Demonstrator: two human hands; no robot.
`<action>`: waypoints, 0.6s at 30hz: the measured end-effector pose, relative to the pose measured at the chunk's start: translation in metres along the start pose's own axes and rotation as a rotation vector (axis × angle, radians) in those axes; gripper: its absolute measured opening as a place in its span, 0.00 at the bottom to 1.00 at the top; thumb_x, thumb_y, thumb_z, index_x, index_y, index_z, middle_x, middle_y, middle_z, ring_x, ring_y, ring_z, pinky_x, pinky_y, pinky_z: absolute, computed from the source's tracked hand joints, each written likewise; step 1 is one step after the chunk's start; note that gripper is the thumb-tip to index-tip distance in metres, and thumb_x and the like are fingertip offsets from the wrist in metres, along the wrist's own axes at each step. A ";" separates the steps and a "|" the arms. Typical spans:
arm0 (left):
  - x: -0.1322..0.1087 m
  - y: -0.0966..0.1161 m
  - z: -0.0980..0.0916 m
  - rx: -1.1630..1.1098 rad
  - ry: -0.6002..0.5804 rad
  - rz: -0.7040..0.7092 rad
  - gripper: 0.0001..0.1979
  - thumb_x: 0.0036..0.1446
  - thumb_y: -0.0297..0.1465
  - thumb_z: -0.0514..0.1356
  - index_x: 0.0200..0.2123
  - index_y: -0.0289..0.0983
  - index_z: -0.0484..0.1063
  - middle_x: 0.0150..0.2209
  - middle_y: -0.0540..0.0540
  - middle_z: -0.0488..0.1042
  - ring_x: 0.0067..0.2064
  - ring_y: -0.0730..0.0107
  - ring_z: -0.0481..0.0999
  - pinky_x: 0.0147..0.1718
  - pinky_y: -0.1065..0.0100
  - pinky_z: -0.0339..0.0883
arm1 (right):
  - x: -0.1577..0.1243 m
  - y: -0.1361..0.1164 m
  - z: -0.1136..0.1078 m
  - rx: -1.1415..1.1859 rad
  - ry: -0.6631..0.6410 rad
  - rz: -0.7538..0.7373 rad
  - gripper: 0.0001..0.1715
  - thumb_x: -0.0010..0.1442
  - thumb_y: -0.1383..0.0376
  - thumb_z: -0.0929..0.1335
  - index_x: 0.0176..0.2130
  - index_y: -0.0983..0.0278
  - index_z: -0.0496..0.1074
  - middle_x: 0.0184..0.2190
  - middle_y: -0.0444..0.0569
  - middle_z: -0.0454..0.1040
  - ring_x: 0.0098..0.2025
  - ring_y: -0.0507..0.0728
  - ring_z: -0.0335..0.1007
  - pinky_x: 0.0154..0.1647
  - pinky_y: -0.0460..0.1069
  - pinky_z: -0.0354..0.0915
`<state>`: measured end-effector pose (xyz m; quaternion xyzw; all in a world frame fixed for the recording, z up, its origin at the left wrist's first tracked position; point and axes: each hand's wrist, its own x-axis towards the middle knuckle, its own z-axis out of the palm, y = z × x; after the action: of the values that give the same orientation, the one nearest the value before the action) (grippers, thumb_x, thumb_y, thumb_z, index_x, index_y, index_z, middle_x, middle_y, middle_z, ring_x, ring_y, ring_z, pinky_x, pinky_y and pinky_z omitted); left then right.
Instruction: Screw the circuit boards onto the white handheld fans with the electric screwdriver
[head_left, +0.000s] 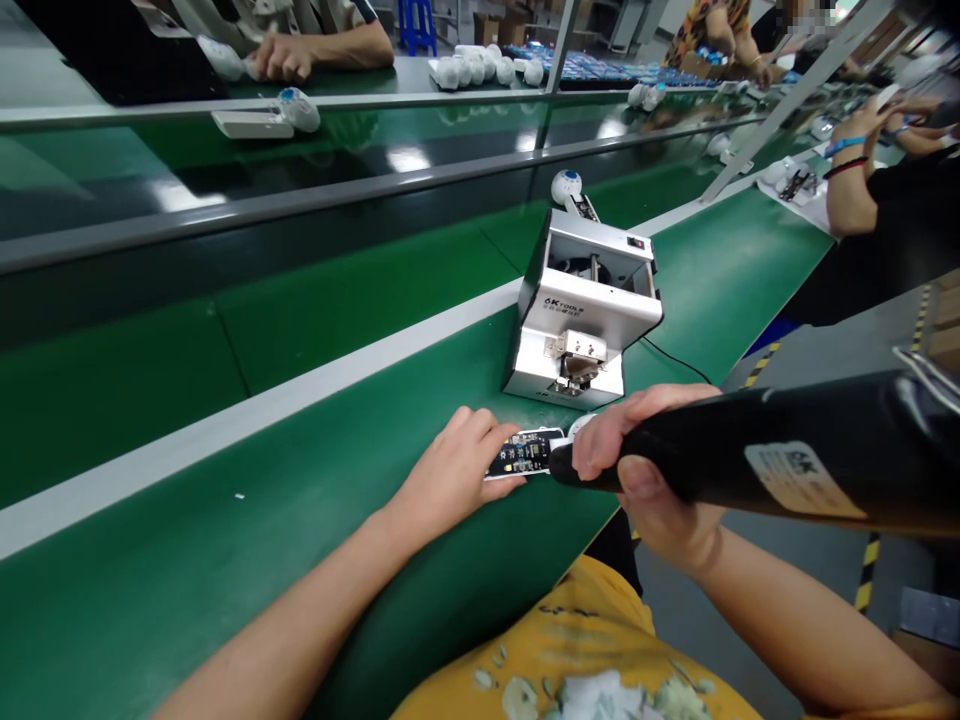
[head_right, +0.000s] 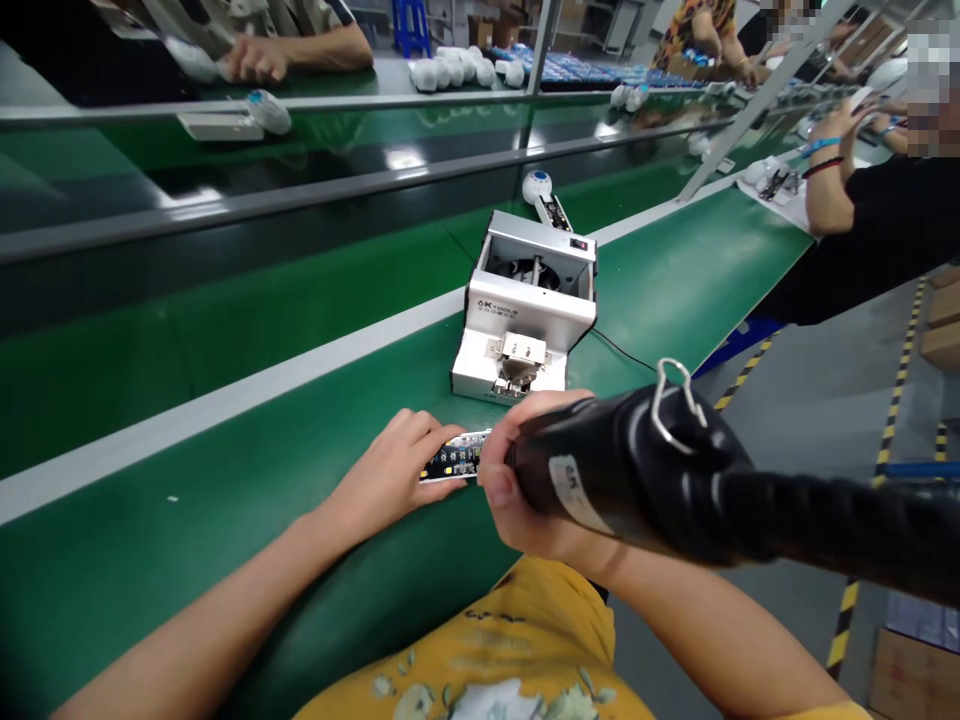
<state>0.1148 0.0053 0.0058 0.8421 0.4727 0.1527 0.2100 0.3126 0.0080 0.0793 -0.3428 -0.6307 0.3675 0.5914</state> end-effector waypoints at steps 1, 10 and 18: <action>0.000 0.001 0.000 0.000 -0.006 -0.004 0.25 0.57 0.39 0.70 0.55 0.39 0.70 0.44 0.43 0.72 0.46 0.54 0.69 0.43 0.59 0.67 | -0.001 0.001 0.000 0.005 -0.003 -0.026 0.18 0.58 0.55 0.74 0.46 0.52 0.69 0.22 0.41 0.70 0.24 0.60 0.70 0.26 0.59 0.72; -0.010 -0.018 -0.024 -0.076 -0.049 -0.048 0.24 0.55 0.41 0.70 0.52 0.40 0.68 0.49 0.44 0.73 0.48 0.54 0.72 0.46 0.57 0.69 | 0.050 -0.028 -0.007 0.147 0.170 -0.147 0.13 0.59 0.64 0.74 0.45 0.59 0.72 0.24 0.40 0.72 0.21 0.54 0.68 0.23 0.54 0.68; -0.003 -0.010 -0.002 -0.097 0.043 -0.050 0.21 0.58 0.33 0.68 0.53 0.40 0.69 0.51 0.43 0.73 0.51 0.54 0.72 0.50 0.54 0.67 | 0.081 -0.009 0.005 0.098 0.327 -0.215 0.11 0.56 0.62 0.75 0.39 0.59 0.71 0.22 0.39 0.72 0.19 0.55 0.69 0.22 0.53 0.70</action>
<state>0.1056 0.0078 0.0022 0.8153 0.4901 0.1884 0.2441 0.3018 0.0735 0.1273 -0.2995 -0.5406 0.2719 0.7377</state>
